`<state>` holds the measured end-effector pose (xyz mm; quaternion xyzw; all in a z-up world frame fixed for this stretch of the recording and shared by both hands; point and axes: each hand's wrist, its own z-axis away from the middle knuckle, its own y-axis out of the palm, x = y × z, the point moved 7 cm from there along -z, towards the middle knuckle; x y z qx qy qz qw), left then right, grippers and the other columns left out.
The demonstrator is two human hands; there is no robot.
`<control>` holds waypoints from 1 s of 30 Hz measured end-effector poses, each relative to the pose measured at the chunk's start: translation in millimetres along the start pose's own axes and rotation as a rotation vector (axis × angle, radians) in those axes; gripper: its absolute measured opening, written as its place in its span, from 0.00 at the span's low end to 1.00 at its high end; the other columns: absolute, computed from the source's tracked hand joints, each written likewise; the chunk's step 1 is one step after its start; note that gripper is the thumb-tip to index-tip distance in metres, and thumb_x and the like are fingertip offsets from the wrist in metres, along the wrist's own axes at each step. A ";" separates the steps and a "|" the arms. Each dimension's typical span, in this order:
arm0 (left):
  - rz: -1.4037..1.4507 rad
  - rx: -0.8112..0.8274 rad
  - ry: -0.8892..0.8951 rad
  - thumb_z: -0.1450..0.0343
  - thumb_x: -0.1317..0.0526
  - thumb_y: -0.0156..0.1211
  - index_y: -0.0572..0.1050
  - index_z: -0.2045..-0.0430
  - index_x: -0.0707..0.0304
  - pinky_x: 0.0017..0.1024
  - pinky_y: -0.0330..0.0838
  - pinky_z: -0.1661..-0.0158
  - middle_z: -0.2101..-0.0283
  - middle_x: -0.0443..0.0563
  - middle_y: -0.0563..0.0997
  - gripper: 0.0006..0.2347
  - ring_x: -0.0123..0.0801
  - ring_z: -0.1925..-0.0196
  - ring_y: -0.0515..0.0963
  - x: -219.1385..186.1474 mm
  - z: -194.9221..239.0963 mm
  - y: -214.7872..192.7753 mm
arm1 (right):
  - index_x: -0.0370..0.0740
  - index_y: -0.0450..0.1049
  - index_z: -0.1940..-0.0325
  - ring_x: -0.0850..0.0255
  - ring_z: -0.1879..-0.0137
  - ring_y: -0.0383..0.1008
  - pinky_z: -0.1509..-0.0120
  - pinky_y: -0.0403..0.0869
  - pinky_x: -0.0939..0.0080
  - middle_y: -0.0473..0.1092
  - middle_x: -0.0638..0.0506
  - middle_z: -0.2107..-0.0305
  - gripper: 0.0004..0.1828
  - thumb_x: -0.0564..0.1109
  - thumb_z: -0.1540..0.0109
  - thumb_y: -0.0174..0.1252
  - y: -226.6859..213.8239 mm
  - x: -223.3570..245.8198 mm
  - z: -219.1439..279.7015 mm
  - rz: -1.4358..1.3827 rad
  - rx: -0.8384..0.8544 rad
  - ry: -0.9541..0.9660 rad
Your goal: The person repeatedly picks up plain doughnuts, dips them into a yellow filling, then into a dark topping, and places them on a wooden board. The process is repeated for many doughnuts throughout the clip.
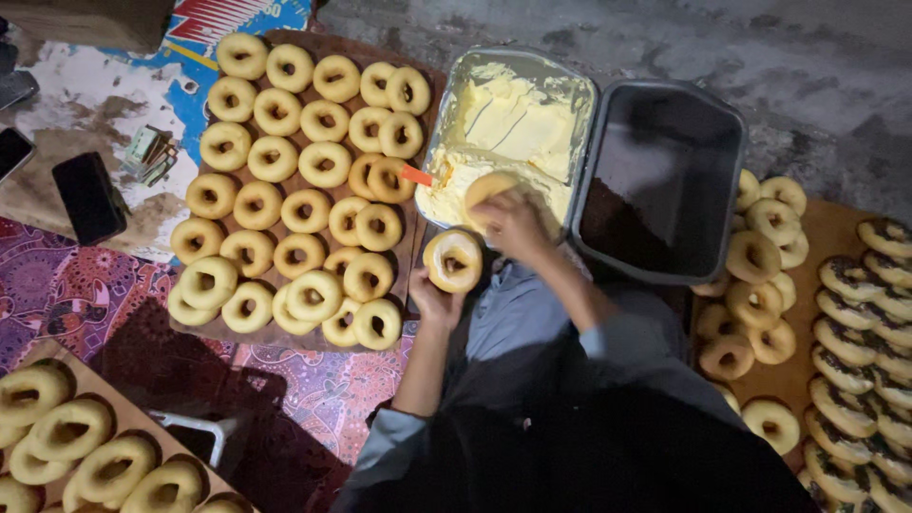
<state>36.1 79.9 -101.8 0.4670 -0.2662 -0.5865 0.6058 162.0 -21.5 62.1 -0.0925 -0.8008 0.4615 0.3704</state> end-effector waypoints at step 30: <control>-0.195 0.105 -0.094 0.21 0.42 0.40 0.71 0.42 0.65 0.42 0.77 0.46 0.45 0.57 0.80 0.26 0.44 0.45 0.80 81.8 32.1 86.7 | 0.41 0.77 0.43 0.44 0.43 0.70 0.38 0.65 0.44 0.75 0.42 0.53 0.32 0.43 0.52 0.70 -85.1 3.1 110.0 -0.076 0.039 -0.142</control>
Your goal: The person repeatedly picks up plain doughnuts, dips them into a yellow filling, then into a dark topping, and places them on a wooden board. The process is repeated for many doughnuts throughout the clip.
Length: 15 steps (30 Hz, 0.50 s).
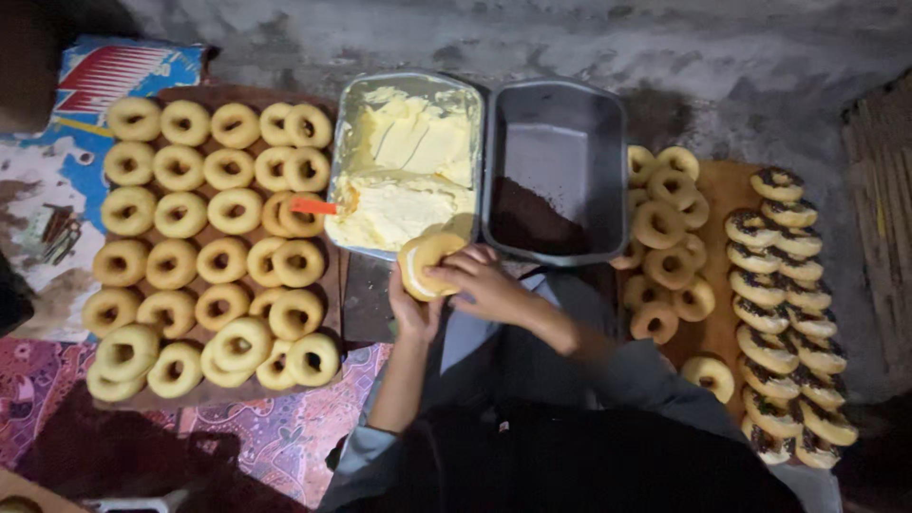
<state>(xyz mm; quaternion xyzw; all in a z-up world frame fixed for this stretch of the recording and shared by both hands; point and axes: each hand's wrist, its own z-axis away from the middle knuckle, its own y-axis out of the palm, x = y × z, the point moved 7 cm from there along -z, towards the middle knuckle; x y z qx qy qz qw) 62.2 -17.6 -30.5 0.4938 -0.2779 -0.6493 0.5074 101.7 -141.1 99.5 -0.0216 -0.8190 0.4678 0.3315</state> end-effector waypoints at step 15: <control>-0.122 0.095 -0.165 0.21 0.43 0.42 0.72 0.43 0.69 0.46 0.73 0.42 0.47 0.59 0.81 0.26 0.46 0.44 0.80 120.6 -4.3 -68.1 | 0.55 0.82 0.49 0.49 0.45 0.77 0.50 0.69 0.32 0.78 0.51 0.52 0.31 0.37 0.57 0.69 29.3 -257.7 75.8 0.404 0.166 0.444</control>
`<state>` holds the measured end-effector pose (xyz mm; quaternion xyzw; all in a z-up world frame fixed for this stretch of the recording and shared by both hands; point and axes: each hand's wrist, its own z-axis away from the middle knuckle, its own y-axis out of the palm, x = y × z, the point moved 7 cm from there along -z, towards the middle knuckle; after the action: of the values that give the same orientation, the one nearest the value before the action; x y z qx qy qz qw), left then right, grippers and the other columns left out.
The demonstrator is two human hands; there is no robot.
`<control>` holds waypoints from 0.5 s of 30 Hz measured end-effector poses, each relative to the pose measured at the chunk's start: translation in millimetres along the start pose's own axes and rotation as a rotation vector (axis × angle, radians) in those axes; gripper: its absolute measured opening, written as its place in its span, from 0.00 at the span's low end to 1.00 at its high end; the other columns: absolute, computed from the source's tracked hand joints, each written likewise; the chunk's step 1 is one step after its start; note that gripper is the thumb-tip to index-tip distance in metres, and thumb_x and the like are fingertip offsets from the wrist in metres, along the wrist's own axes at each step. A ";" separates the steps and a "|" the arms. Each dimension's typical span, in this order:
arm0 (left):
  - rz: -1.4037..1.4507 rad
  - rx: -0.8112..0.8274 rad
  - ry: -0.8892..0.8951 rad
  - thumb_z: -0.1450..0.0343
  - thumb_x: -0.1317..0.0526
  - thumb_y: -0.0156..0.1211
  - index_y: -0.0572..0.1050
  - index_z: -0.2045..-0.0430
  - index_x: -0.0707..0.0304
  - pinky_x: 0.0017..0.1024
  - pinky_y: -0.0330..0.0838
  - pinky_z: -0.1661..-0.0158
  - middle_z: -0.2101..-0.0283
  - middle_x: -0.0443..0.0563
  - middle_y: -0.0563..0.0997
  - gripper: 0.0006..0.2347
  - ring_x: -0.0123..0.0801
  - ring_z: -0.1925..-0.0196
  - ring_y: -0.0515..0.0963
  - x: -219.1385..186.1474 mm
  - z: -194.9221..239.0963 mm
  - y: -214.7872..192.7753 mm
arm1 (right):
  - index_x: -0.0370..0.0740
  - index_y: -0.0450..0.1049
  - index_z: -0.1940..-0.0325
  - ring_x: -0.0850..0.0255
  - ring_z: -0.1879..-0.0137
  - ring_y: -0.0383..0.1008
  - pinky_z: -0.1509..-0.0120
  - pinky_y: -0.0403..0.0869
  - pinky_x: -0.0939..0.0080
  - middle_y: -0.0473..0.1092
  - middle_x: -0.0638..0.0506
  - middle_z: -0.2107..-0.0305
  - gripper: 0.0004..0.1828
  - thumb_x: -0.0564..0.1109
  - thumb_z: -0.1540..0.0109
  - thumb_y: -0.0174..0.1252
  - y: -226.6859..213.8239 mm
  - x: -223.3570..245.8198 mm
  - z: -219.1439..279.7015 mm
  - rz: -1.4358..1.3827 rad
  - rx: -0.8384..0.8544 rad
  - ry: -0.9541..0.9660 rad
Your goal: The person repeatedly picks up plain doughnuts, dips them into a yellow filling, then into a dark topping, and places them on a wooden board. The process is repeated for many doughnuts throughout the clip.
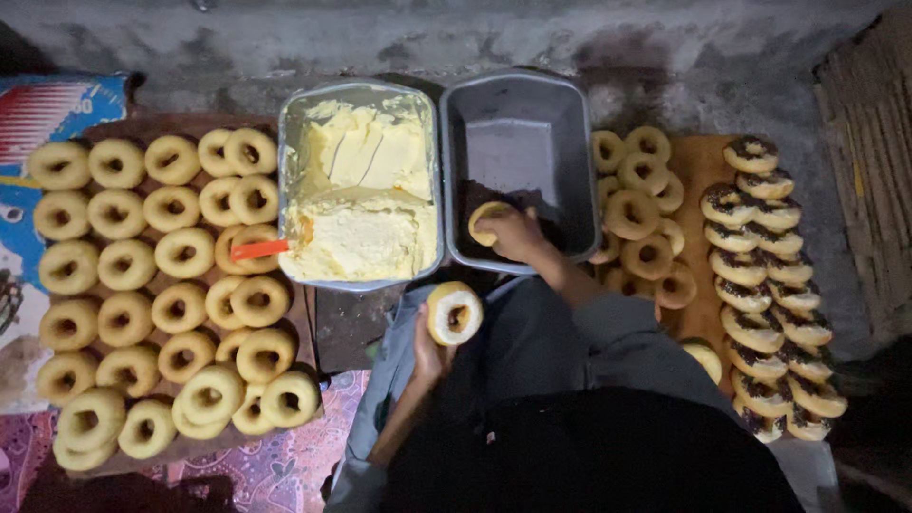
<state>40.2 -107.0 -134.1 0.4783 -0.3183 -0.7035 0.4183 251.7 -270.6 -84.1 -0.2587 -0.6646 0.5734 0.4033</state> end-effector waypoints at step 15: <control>-0.054 -0.241 -0.041 0.20 0.42 0.41 0.73 0.42 0.64 0.49 0.69 0.41 0.44 0.57 0.79 0.25 0.46 0.42 0.77 -35.3 1.0 -34.4 | 0.34 0.70 0.40 0.56 0.55 0.76 0.50 0.79 0.52 0.72 0.47 0.56 0.18 0.43 0.33 0.51 -83.1 -297.9 214.9 -2.052 -0.705 0.450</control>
<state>36.3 -60.1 -148.6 0.4184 -0.2270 -0.7574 0.4470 243.8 -647.0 -78.5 0.2160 -0.6012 -0.3143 0.7023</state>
